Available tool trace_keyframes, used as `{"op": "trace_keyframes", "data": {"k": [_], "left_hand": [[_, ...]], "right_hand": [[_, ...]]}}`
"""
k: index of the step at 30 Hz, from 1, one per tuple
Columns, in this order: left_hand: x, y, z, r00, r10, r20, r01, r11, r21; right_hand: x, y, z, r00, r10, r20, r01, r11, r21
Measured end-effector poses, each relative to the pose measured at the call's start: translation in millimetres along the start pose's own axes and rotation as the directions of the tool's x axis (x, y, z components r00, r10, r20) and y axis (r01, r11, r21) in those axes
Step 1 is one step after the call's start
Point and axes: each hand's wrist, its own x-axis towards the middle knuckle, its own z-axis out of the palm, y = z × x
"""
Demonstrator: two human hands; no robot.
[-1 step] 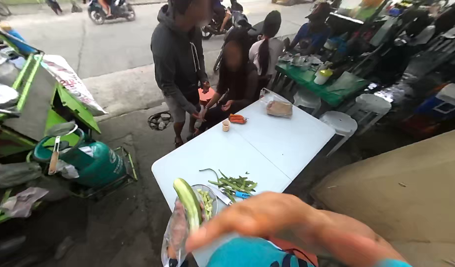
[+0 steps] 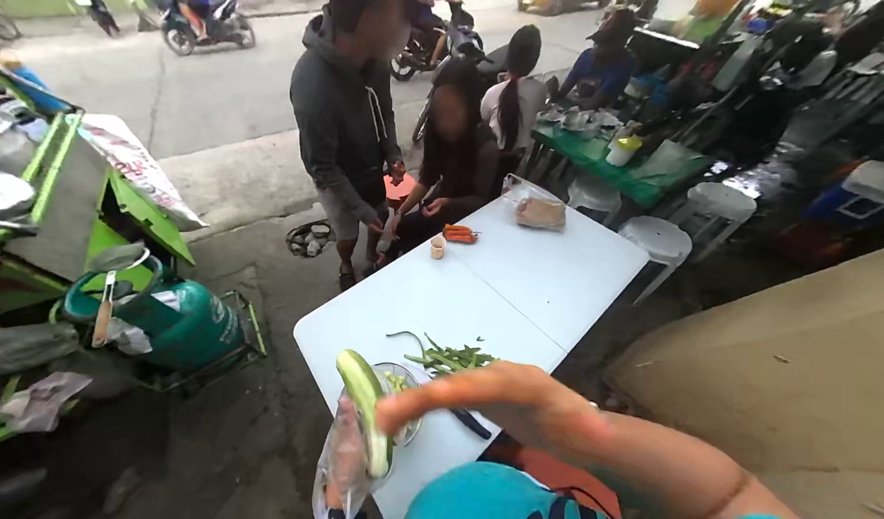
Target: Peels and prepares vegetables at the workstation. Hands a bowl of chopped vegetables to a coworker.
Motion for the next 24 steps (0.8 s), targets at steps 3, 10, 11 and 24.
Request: {"op": "trace_keyframes", "data": {"k": [3,10,11,24], "left_hand": [[12,-11,-9,0.992,0.032,0.119,-0.024,0.997,-0.075],[17,18,15,0.977,0.010,0.213,0.054,0.955,-0.290],[18,23,20,0.967,0.036,0.252,0.056,0.935,-0.349],[24,100,69,0.889,0.386,0.245,-0.204,0.814,-0.544]], "right_hand": [[-75,81,-46,0.908,0.266,-0.324,-0.323,0.937,-0.136],[-199,170,-68,0.301,0.506,-0.809,-0.834,0.550,0.033],[-194,168,-63,0.327,0.519,-0.790,-0.823,0.568,0.033],[-68,117,-12,0.860,0.103,-0.499,-0.227,0.954,-0.194]]}}
